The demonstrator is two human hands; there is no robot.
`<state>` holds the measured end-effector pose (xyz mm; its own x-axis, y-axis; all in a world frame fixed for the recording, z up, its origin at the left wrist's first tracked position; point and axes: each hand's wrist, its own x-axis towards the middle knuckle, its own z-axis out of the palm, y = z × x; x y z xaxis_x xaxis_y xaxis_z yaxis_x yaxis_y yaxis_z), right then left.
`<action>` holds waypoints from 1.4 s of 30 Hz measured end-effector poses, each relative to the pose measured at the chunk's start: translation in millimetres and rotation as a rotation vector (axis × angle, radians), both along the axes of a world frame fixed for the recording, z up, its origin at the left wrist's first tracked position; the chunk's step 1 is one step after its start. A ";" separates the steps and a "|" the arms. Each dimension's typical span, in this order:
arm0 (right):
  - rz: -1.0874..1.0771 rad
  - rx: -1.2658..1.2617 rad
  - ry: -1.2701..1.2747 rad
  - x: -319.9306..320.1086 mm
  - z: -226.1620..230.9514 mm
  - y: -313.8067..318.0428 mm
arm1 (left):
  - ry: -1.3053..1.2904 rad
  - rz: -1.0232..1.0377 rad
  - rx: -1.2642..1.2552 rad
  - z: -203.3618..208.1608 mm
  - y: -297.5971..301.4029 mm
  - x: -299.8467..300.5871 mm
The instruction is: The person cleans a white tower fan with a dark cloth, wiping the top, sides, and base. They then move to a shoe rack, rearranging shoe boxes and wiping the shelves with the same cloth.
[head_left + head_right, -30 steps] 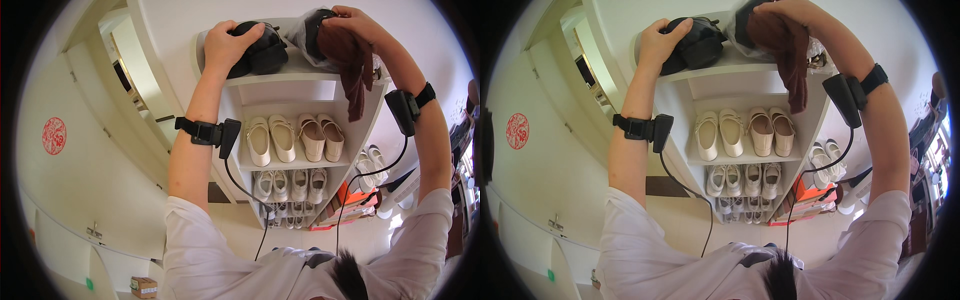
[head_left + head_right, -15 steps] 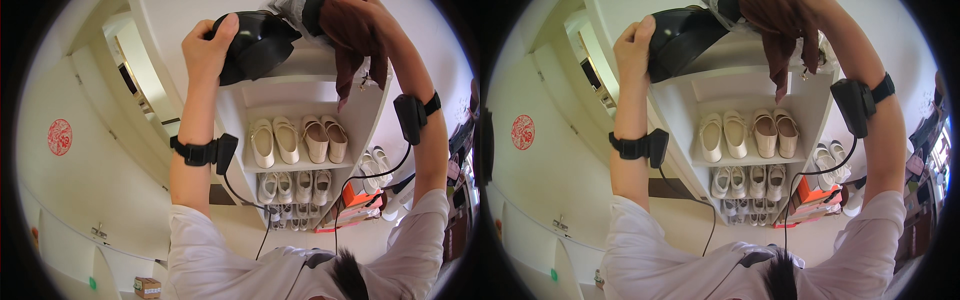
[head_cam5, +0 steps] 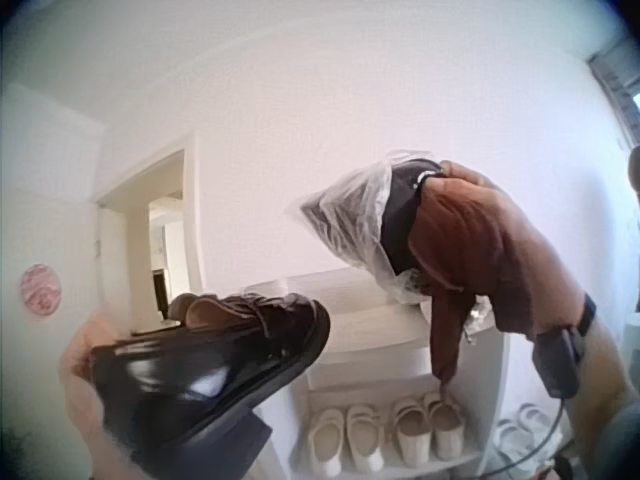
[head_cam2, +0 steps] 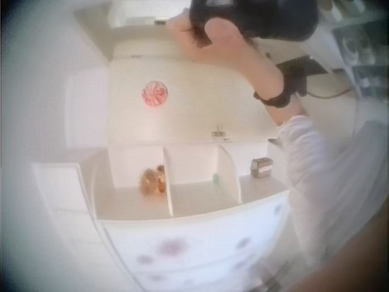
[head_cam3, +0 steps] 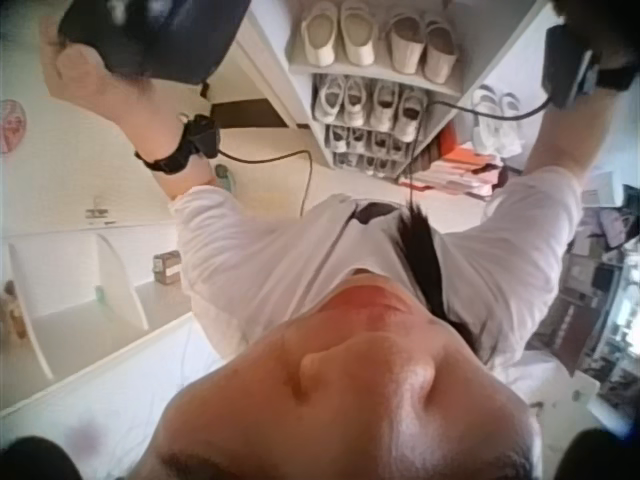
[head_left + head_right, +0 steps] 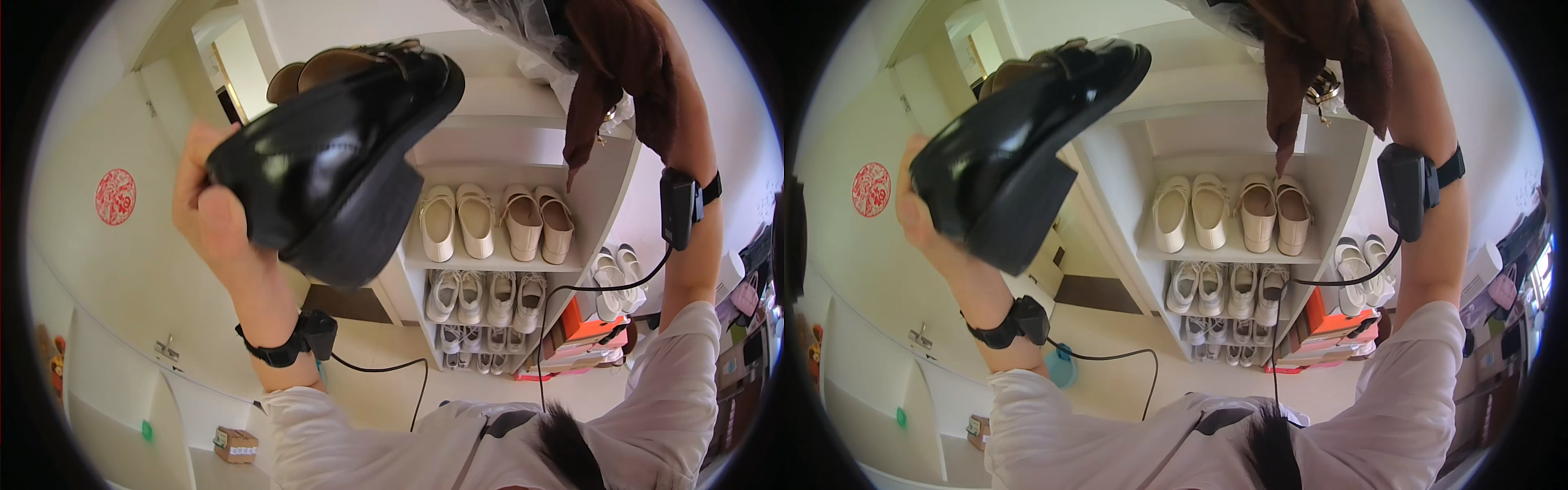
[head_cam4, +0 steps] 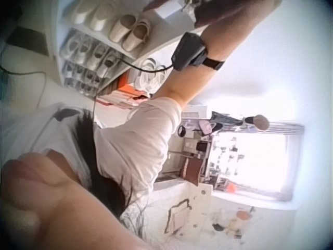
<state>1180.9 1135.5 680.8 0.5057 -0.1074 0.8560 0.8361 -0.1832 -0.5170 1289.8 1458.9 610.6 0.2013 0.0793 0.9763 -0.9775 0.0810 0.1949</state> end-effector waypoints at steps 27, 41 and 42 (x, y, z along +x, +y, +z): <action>0.783 -0.644 0.925 86.8 -321.4 167.0 | 1.171 0.702 0.484 -391.4 151.2 -104.7; 0.227 -1.060 1.210 178.9 -782.2 332.4 | 1.286 0.668 1.020 -744.8 256.8 -28.2; 0.210 -1.060 1.235 185.1 -807.1 338.0 | 1.325 0.655 1.039 -768.6 259.9 -18.8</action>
<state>1366.1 1473.4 -126.3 0.8267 0.3835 -0.4116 0.0909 -0.8131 -0.5750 1271.0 1718.8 -158.0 0.9957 -0.0156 -0.0916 0.0328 -0.8636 0.5032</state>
